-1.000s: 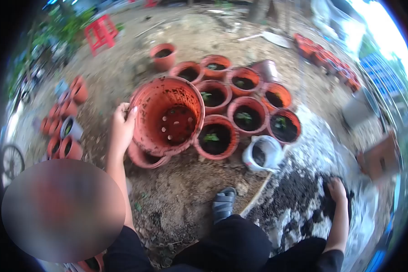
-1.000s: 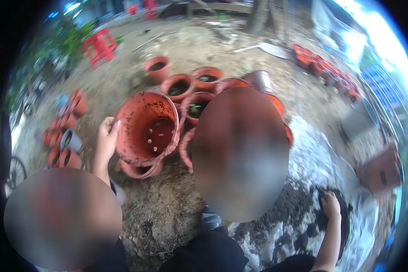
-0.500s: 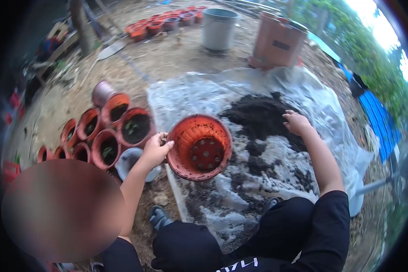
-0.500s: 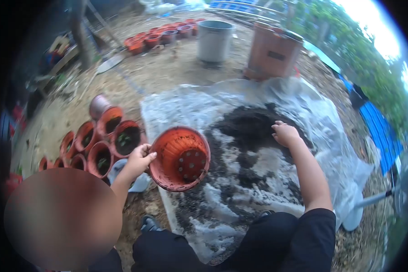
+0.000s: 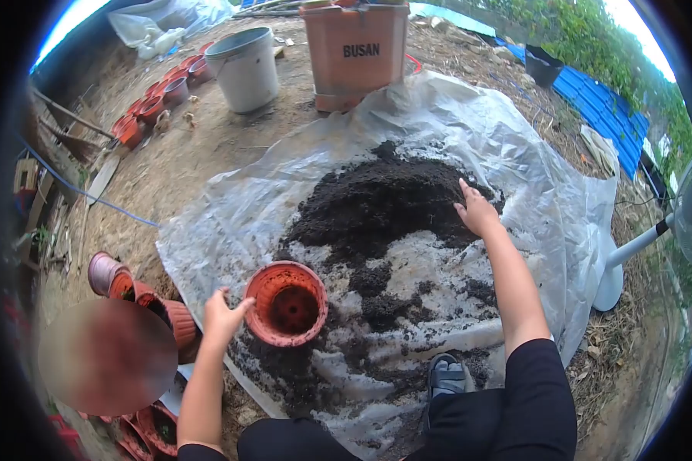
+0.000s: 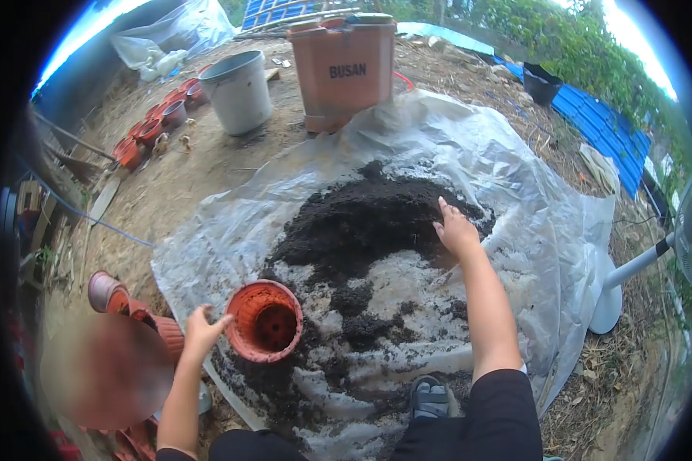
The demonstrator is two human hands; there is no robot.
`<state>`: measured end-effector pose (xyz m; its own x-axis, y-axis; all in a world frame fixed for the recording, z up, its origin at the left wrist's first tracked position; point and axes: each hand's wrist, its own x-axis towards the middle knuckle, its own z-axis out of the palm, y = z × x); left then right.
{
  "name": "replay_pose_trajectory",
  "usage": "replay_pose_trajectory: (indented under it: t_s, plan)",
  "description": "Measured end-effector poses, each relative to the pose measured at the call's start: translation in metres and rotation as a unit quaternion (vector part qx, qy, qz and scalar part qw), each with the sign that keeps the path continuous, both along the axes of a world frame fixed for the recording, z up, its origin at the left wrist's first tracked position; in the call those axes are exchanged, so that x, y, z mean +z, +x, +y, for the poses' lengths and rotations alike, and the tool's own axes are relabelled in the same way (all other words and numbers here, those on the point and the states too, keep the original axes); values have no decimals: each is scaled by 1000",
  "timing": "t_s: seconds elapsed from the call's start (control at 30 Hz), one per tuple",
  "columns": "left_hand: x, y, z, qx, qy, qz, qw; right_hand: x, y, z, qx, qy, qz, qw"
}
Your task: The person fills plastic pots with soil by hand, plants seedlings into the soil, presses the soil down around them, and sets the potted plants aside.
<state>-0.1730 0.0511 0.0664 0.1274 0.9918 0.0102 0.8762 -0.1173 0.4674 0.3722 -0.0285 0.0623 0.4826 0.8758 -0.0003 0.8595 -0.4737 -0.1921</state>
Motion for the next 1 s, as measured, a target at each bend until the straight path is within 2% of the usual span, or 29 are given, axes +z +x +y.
replay_pose_trajectory:
  t_s: [0.07,0.17,0.2,0.27,0.33,0.37,0.4,0.43,0.5,0.53,0.6,0.63,0.73,0.77,0.83,0.9,0.97,1.0]
  plan:
    - [17,23,26,-61,70,-2,996,-24,15,12,-2,23,-7,1000]
    - [48,100,59,-145,87,-35,985,-57,33,36,-23,71,-9,997]
    - [50,129,70,-172,77,-44,981,-62,34,45,-37,95,14,995]
    - [25,185,97,-223,82,-105,966,-61,26,64,-72,138,53,986]
    - [-15,238,120,-204,86,-133,966,-85,30,92,-76,201,116,970]
    - [-38,258,131,-184,105,-110,971,-101,32,107,-75,216,153,961]
    - [-48,279,133,-137,58,-119,982,-111,30,119,-66,233,173,955]
    - [-63,293,139,-115,65,-135,982,-116,23,129,-69,230,186,953]
    - [-91,314,143,-56,7,-174,983,-125,10,143,-64,204,156,964]
    - [-103,321,142,-41,13,-178,983,-132,3,149,-61,194,165,965]
    - [-125,331,141,-24,33,-187,982,-141,-8,161,-27,272,148,950]
    - [-134,336,143,-17,28,-185,982,-148,-12,167,-23,266,151,952]
    - [-155,352,143,37,55,-369,927,-158,-36,184,-36,424,437,793]
    - [-159,356,140,42,54,-370,926,-160,-46,184,-58,414,537,733]
    - [-153,362,131,63,-28,-494,866,-150,-68,178,-69,454,600,656]
    - [-156,371,119,137,-102,-572,802,-146,-84,172,-92,448,622,636]
    - [-160,376,111,223,-137,-710,654,-145,-96,164,-115,444,641,616]
    - [-151,374,105,226,-134,-712,652,-144,-101,159,-113,430,725,526]
